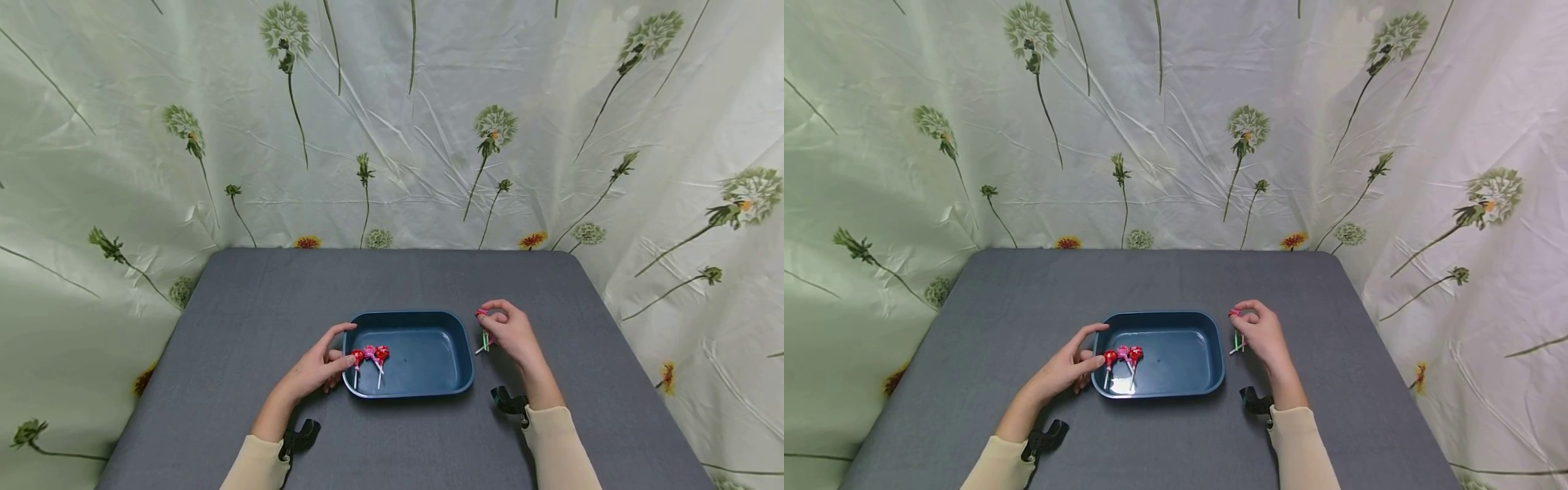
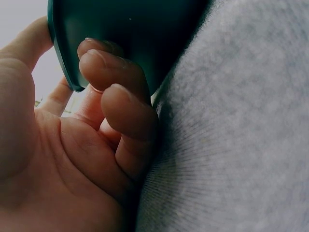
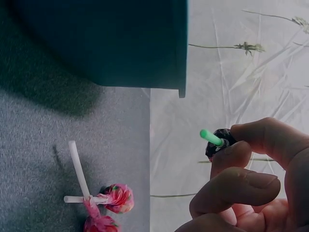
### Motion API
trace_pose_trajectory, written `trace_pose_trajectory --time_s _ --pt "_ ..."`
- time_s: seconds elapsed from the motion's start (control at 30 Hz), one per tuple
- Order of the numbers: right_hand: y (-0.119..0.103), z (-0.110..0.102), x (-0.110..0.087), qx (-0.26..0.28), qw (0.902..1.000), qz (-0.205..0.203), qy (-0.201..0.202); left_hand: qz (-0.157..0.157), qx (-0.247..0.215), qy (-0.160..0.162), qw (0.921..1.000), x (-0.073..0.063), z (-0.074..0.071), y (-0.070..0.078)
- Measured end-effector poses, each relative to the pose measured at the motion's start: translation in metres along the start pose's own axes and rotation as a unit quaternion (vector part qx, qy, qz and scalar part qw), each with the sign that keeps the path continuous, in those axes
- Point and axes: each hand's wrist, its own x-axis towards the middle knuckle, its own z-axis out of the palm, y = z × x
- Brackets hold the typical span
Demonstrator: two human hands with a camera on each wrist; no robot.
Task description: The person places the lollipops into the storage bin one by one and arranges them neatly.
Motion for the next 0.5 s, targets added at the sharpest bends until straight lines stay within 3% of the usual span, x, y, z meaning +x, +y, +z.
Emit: trace_pose_trajectory --time_s 0.5 --pt "-0.0053 0.0095 -0.0016 0.003 0.9996 -0.018 -0.022 0.0 0.006 0.003 1.0 0.0 0.0 0.0"
